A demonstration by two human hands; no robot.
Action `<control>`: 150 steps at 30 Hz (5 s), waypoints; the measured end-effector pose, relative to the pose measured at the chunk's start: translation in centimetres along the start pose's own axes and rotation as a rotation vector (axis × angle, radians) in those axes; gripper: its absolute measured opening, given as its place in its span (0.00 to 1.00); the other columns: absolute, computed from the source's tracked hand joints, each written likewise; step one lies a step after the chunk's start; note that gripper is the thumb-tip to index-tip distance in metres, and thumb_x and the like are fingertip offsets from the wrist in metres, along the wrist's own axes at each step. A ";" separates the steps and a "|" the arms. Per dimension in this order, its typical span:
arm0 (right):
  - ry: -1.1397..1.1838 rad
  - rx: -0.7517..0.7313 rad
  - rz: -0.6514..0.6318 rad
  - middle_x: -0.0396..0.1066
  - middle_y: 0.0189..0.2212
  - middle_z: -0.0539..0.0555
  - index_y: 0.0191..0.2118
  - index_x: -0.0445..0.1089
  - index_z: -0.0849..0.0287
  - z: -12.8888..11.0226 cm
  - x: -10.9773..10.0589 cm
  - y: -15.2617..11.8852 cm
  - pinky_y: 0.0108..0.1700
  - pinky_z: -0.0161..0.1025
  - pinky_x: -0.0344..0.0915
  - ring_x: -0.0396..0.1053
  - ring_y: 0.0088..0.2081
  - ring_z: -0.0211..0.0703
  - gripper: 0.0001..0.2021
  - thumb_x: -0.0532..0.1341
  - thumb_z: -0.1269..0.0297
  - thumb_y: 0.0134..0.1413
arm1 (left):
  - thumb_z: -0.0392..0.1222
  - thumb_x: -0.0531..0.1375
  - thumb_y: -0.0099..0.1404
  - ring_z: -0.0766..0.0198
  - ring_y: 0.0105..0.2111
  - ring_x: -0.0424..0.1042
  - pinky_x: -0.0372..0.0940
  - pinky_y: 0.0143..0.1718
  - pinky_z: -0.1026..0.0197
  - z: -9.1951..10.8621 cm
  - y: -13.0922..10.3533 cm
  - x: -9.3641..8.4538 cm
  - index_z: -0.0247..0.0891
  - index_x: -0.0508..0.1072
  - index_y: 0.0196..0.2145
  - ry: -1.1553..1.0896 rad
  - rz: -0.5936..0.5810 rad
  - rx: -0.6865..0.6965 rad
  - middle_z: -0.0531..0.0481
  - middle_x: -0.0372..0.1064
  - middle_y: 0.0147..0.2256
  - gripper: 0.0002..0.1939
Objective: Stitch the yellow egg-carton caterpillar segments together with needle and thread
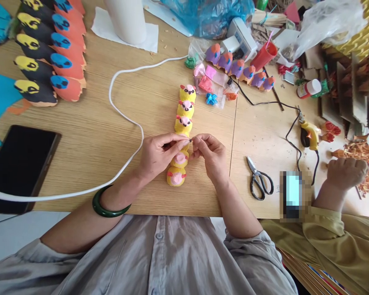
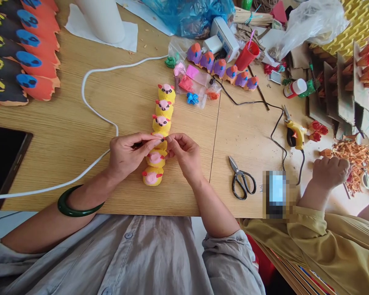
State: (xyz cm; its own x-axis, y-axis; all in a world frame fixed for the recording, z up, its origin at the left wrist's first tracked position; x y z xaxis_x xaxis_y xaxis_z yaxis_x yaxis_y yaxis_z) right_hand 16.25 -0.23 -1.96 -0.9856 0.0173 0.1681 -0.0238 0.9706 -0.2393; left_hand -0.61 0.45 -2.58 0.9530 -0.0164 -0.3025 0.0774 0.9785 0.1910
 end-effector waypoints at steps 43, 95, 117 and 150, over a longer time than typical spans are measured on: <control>0.074 0.026 0.023 0.72 0.28 0.46 0.33 0.76 0.54 1.1 0.2 0.5 0.31 0.35 0.73 0.66 0.28 0.34 0.18 0.76 0.45 0.48 | 0.51 0.67 0.69 0.68 0.26 0.70 0.62 0.28 0.64 -0.2 0.6 -0.9 0.41 0.87 0.41 0.014 -0.013 0.008 0.52 0.79 0.28 0.13; -0.100 -0.153 0.076 0.76 0.32 0.48 0.35 0.76 0.54 0.9 0.4 -0.1 0.33 0.37 0.76 0.71 0.28 0.34 0.17 0.74 0.46 0.54 | 0.53 0.70 0.64 0.59 0.36 0.80 0.75 0.41 0.61 -0.2 0.2 0.0 0.41 0.87 0.37 -0.146 -0.003 -0.227 0.51 0.85 0.36 0.13; -0.205 -0.250 -0.043 0.74 0.37 0.51 0.34 0.79 0.51 1.6 -1.3 1.7 0.35 0.40 0.74 0.70 0.37 0.41 0.08 0.73 0.54 0.58 | 0.47 0.69 0.60 0.68 0.26 0.56 0.56 0.31 0.63 -1.7 2.0 -1.7 0.39 0.79 0.54 -0.062 -0.298 -0.182 0.60 0.53 0.25 0.25; -0.134 -0.149 -0.060 0.74 0.33 0.49 0.37 0.76 0.53 2.2 -0.8 2.1 0.35 0.39 0.78 0.72 0.30 0.37 0.22 0.72 0.39 0.52 | 0.52 0.65 0.68 0.67 0.27 0.59 0.57 0.31 0.63 -2.2 1.5 -1.0 0.41 0.81 0.50 0.006 -0.258 -0.140 0.58 0.57 0.26 0.17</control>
State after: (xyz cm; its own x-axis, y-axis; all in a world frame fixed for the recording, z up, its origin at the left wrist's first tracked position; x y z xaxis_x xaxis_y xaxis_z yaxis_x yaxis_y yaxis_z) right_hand 16.61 1.26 -4.70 -0.9968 -0.0641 0.0469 -0.0680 0.9939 -0.0873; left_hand -2.10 2.41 -4.07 0.9052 -0.2674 -0.3303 0.2754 0.9610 -0.0234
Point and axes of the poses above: each hand's wrist, its own y-axis towards the middle knuckle, its own x-axis out of the palm, z = x × y, the point moved 2 cm from there along y, towards the middle knuckle
